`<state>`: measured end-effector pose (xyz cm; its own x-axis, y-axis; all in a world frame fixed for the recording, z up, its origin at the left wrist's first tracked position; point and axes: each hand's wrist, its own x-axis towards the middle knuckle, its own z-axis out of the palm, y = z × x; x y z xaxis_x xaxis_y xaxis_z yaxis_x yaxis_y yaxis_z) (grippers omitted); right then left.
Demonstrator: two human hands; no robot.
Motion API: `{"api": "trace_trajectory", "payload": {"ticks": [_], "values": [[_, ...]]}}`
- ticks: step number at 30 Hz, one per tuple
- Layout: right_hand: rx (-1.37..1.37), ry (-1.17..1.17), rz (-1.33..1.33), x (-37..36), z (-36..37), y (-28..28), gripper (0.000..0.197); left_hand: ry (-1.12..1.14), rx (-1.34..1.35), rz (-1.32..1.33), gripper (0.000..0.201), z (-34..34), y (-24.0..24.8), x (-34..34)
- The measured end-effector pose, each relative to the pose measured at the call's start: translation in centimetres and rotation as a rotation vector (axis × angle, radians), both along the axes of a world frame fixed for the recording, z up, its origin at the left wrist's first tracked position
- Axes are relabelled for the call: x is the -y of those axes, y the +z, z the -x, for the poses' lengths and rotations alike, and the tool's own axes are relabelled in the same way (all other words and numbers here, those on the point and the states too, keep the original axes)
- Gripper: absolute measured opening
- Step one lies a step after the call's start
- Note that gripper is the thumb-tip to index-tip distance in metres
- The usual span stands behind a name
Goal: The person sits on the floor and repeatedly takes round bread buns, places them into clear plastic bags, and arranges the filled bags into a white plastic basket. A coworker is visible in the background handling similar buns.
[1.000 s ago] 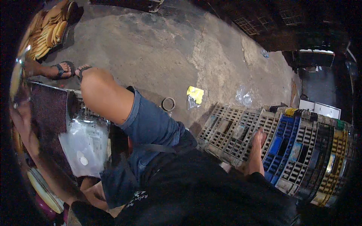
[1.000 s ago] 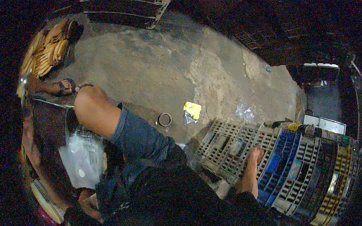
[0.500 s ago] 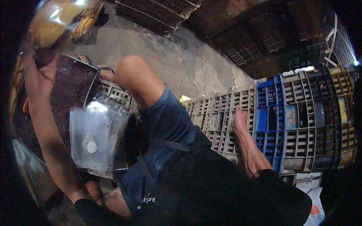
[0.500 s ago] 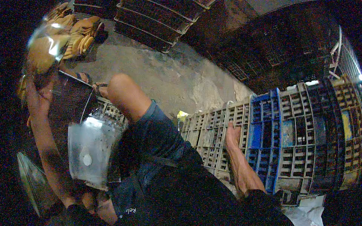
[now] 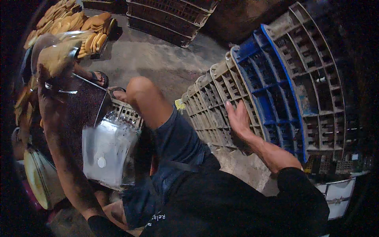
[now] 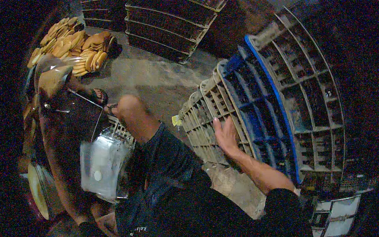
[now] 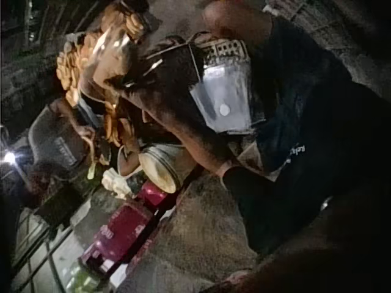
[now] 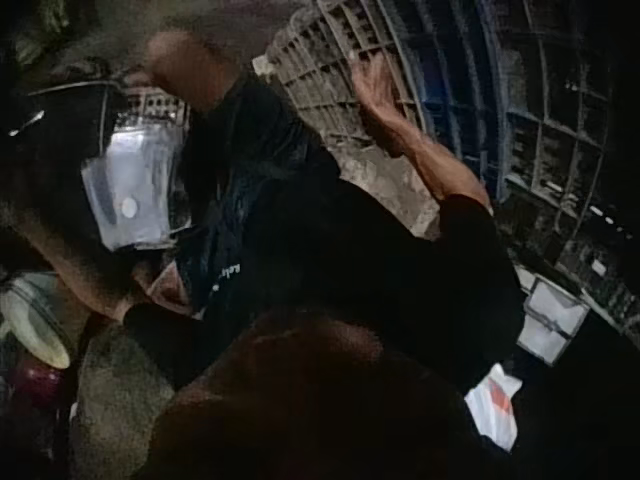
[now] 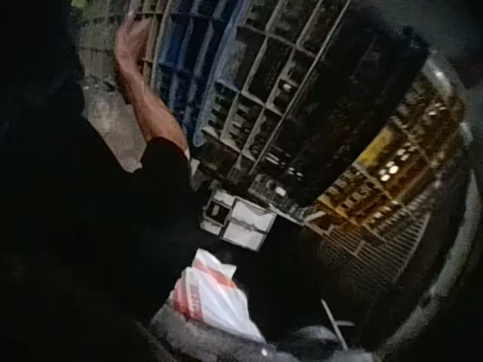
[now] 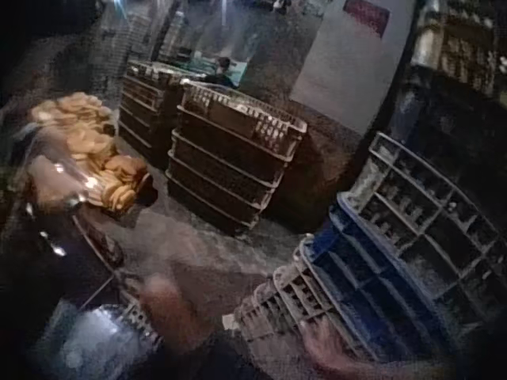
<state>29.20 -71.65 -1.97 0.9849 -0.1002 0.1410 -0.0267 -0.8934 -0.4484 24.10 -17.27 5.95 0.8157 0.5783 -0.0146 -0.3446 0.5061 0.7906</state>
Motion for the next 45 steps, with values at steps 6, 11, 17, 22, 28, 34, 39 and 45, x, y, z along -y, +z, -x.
{"api": "trace_trajectory", "payload": {"ticks": [6, 11, 17, 22, 28, 34, 39, 45], "values": [[-0.145, 0.054, 0.092, 3.9, -2.9, 1.1, 0.052, -0.043, -0.061, -0.046, 0.065, -1.5, -1.4, 2.6], [0.221, 0.025, 0.239, 9.7, -4.1, -4.9, 0.051, -0.101, 0.007, -0.064, 0.070, -2.2, -3.3, 3.8], [0.481, -0.023, 0.636, 15.1, -4.6, -9.7, 0.051, -0.258, 0.042, 0.023, 0.073, -5.0, -3.6, 3.5], [-0.127, -0.046, 0.399, 10.1, 0.2, -1.5, 0.059, -0.302, 0.122, -0.021, 0.067, -3.8, -2.1, 1.9], [-0.146, 0.771, -0.019, -0.1, -2.6, 22.3, 0.054, -0.238, -0.017, 0.199, 0.062, 0.5, -3.9, -1.1], [0.328, 0.476, 0.388, -6.0, -10.1, 22.6, 0.053, 0.203, -0.212, 0.013, 0.062, 9.1, -3.7, -2.3], [0.234, 0.535, 0.334, -5.3, -11.4, 18.4, 0.052, 0.367, -0.271, 0.066, 0.065, 18.3, -3.8, -3.6], [0.238, 0.462, 0.407, -4.2, -9.1, 20.4, 0.051, 0.291, -0.195, 0.139, 0.065, 15.3, -7.0, -2.0]]}}
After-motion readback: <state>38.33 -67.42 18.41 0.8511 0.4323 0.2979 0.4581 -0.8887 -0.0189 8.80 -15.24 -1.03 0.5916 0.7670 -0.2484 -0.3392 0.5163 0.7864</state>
